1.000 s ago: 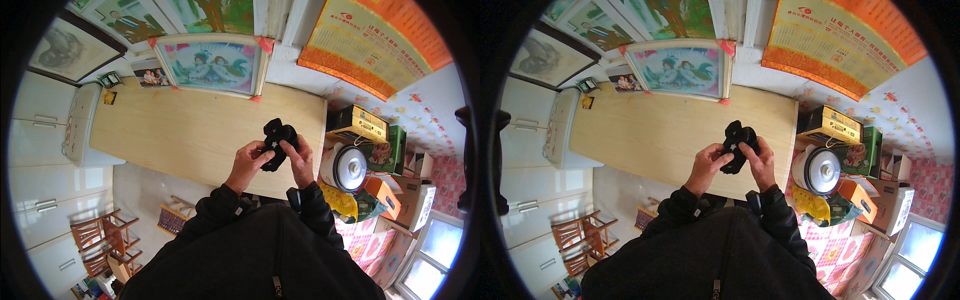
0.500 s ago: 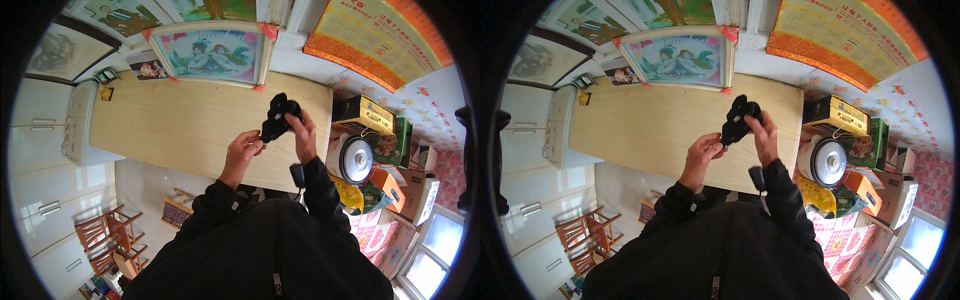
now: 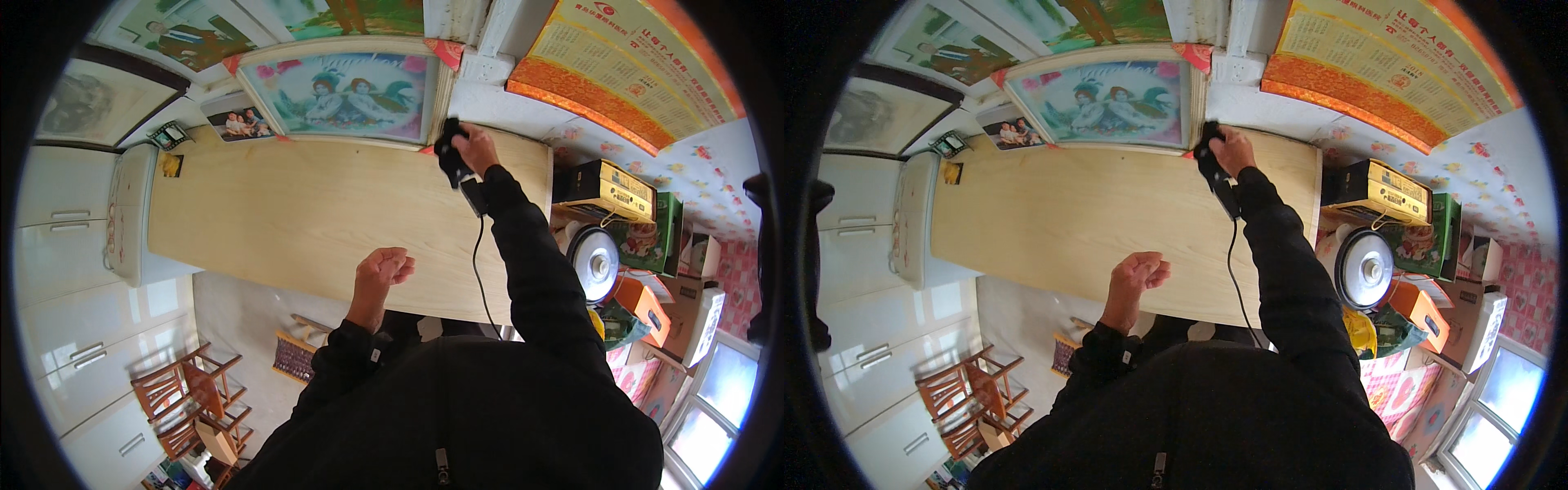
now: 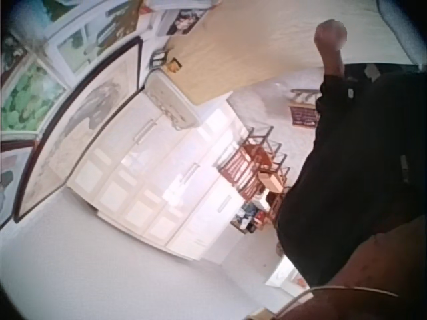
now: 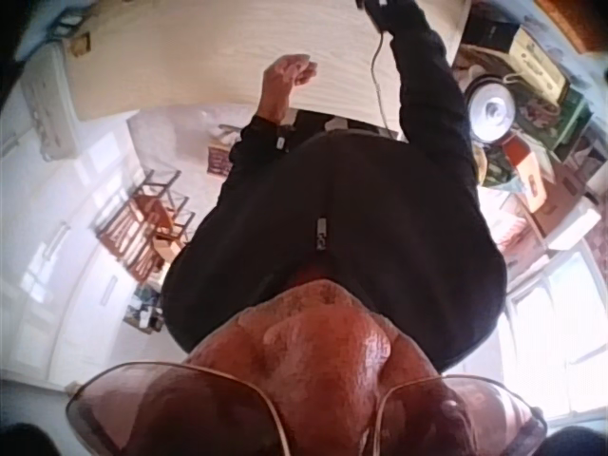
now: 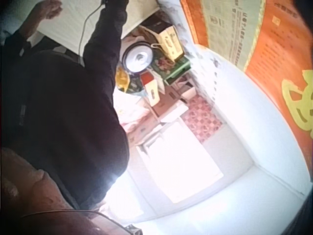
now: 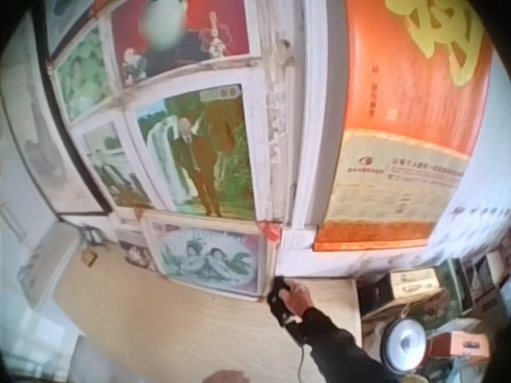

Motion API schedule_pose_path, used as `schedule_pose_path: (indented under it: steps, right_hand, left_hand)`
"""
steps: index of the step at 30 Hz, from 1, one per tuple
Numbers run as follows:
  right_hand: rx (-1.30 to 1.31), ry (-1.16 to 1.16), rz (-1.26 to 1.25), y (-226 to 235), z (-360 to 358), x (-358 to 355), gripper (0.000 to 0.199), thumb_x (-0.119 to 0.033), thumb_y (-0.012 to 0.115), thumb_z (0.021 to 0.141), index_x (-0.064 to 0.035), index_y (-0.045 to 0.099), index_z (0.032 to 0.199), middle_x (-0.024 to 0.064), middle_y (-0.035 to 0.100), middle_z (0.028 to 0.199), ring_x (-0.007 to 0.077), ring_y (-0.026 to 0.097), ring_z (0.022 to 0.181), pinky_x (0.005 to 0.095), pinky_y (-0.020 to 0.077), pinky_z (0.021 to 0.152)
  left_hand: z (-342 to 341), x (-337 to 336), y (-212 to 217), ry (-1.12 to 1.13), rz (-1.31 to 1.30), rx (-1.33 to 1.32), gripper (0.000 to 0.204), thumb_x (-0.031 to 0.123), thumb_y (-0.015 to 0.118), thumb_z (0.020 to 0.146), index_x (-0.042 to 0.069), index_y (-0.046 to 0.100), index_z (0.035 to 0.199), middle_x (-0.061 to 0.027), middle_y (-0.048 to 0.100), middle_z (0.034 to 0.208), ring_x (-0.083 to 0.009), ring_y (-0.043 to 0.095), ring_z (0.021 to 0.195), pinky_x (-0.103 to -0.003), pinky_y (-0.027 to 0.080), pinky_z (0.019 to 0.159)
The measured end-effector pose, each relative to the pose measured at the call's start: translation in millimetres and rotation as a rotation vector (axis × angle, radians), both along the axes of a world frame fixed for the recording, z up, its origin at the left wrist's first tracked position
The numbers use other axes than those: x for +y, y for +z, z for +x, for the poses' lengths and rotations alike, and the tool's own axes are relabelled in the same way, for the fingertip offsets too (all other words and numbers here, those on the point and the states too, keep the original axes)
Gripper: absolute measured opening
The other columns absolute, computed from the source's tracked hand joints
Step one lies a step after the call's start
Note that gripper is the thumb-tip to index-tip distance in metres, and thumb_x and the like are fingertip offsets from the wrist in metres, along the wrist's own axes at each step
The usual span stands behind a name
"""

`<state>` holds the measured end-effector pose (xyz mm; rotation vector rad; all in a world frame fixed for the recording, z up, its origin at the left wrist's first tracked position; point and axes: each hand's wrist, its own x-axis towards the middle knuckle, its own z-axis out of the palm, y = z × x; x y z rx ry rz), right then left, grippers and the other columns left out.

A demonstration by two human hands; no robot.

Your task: The person wipes a wall calendar and a wooden cabinet surface with a black cloth, then moves to a blue basin to wet and wring the cloth. The person returns to wipe the cabinet again before the clip ends.

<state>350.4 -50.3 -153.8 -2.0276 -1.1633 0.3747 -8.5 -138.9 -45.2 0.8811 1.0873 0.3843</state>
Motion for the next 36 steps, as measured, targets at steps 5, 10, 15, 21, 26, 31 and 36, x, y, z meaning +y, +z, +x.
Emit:
schedule_pose_path:
  steps: [5, 10, 15, 21, 26, 31, 36]
  right_hand:
    - [0.215, 0.008, -0.154, -18, -14, -42, 0.039, -0.027, 0.072, 0.083, 0.0001, 0.077, 0.11, 0.0267, 0.077, 0.096, 0.0395, 0.076, 0.093, 0.0435, 0.0586, 0.085]
    - [0.056, -0.115, 0.375, 21, -7, -26, 0.035, -0.023, 0.072, 0.091, 0.0, 0.075, 0.117, 0.0221, 0.077, 0.095, 0.0286, 0.075, 0.087, 0.0392, 0.0578, 0.083]
    - [0.28, -0.028, 0.139, 8, 7, 5, 0.035, -0.024, 0.073, 0.088, 0.0014, 0.075, 0.113, 0.0248, 0.076, 0.089, 0.0304, 0.074, 0.082, 0.0402, 0.0576, 0.078]
    - [0.156, -0.124, -0.031, -36, 8, -25, 0.044, -0.031, 0.073, 0.085, 0.0002, 0.076, 0.116, 0.029, 0.077, 0.102, 0.0449, 0.074, 0.101, 0.0471, 0.0582, 0.092]
    - [-0.04, -0.13, 0.039, -28, 30, -15, 0.041, -0.029, 0.071, 0.093, -0.0101, 0.073, 0.13, 0.0237, 0.075, 0.117, 0.0413, 0.071, 0.113, 0.0488, 0.056, 0.097]
    - [-0.192, 0.083, -0.29, -34, 31, 24, 0.042, -0.027, 0.066, 0.095, -0.0227, 0.07, 0.137, 0.0161, 0.071, 0.126, 0.0383, 0.071, 0.116, 0.0547, 0.0584, 0.095]
    - [0.047, -0.201, -0.034, -53, 20, 50, 0.041, -0.023, 0.075, 0.091, -0.0128, 0.072, 0.131, 0.0187, 0.077, 0.113, 0.0448, 0.073, 0.105, 0.0507, 0.0589, 0.09]
  left_hand:
    - [-1, 9, -6, -0.012, -0.015, 0.044, 0.027, 0.02, 0.062, 0.109, -0.001, 0.069, 0.124, -0.011, 0.077, 0.111, -0.0205, 0.075, 0.1, -0.034, 0.059, 0.092]
    - [9, 12, -13, -0.032, -0.033, 0.039, 0.027, 0.019, 0.062, 0.109, -0.002, 0.069, 0.125, -0.0112, 0.077, 0.111, -0.0203, 0.075, 0.1, -0.034, 0.059, 0.092]
    - [21, 8, -14, -0.075, -0.045, 0.066, 0.029, 0.021, 0.064, 0.108, -0.002, 0.07, 0.124, -0.0123, 0.078, 0.111, -0.0199, 0.075, 0.099, -0.033, 0.059, 0.092]
    - [20, 5, -20, -0.047, -0.077, 0.062, 0.029, 0.021, 0.065, 0.108, -0.003, 0.068, 0.124, -0.0129, 0.077, 0.11, -0.0205, 0.074, 0.098, -0.034, 0.059, 0.089]
    - [9, 1, -31, -0.033, -0.075, 0.102, 0.03, 0.024, 0.065, 0.108, -0.002, 0.068, 0.124, -0.0131, 0.077, 0.111, -0.0212, 0.074, 0.099, -0.034, 0.058, 0.09]
    - [-5, -8, -37, -0.029, -0.056, 0.127, 0.031, 0.025, 0.064, 0.109, 0.0, 0.068, 0.126, -0.0129, 0.076, 0.113, -0.0215, 0.074, 0.1, -0.034, 0.058, 0.091]
    - [-7, -11, -39, 0.001, -0.061, 0.182, 0.029, 0.02, 0.063, 0.108, -0.002, 0.069, 0.125, -0.0139, 0.077, 0.111, -0.0216, 0.075, 0.099, -0.034, 0.059, 0.092]
